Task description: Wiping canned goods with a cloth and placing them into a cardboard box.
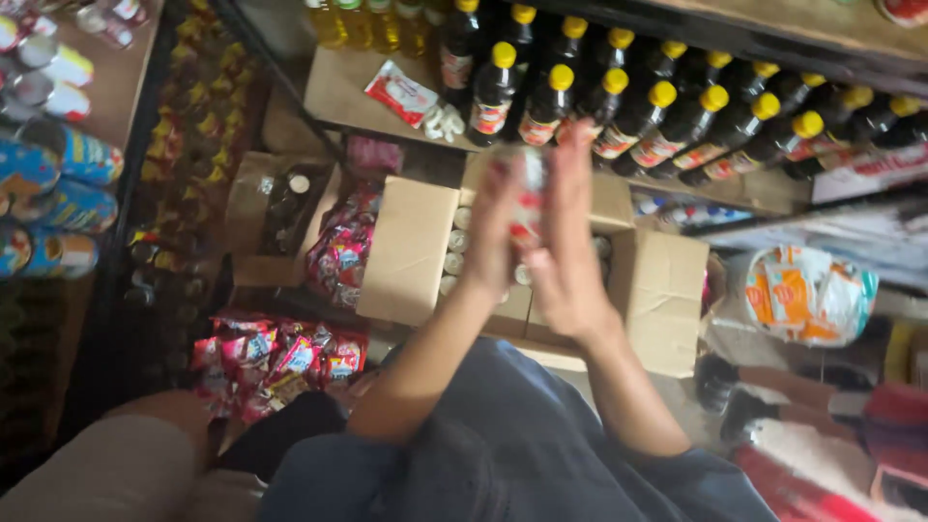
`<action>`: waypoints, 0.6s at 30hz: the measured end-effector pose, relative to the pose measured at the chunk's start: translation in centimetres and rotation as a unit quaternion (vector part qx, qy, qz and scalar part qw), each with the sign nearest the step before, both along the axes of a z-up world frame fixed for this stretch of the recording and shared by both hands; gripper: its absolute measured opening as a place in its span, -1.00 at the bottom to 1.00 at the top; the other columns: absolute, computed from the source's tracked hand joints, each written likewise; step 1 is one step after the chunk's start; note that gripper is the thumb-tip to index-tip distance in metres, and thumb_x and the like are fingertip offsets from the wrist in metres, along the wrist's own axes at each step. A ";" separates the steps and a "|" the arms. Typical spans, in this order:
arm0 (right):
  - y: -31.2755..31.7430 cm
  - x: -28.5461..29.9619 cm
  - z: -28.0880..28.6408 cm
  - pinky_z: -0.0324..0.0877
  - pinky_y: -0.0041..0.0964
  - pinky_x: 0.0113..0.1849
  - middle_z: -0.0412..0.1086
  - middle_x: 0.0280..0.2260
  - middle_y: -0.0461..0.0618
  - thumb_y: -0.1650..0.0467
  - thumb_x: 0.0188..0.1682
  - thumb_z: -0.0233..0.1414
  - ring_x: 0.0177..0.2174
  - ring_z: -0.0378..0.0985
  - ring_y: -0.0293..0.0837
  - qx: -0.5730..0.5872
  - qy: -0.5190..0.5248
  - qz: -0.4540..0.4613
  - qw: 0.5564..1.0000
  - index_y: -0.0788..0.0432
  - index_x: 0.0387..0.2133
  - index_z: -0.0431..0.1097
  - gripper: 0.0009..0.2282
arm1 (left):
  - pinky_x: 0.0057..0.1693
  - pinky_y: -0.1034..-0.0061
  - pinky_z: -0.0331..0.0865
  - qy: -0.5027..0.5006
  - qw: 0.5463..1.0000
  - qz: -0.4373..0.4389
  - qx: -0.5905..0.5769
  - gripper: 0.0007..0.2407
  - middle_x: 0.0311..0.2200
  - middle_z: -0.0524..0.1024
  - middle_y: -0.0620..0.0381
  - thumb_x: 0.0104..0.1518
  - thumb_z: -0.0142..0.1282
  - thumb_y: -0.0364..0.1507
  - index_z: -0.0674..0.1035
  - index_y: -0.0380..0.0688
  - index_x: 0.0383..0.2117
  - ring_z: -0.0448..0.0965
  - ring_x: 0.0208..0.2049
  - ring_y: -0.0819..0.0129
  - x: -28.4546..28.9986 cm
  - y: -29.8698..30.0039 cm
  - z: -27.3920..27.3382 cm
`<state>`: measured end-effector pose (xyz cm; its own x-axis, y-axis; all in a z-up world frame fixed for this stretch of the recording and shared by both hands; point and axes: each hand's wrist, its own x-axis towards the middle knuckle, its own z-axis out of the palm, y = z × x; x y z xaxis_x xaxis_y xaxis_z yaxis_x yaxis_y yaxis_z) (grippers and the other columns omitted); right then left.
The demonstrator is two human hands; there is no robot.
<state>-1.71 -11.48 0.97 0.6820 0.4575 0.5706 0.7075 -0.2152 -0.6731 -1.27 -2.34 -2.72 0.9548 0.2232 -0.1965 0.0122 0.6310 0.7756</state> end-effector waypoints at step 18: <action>-1.3 0.0 -1.3 -0.17 0.18 0.36 -0.13 0.36 0.26 -0.08 0.16 -0.26 0.40 -0.24 0.24 -0.001 -0.147 -0.128 0.981 0.25 0.33 -0.05 -0.28 | 0.14 0.33 0.40 0.000 0.965 0.008 -0.261 -0.58 -0.05 0.45 0.00 0.20 0.24 -0.30 0.22 0.06 0.04 0.53 -0.07 0.27 0.4 -1.7 1.2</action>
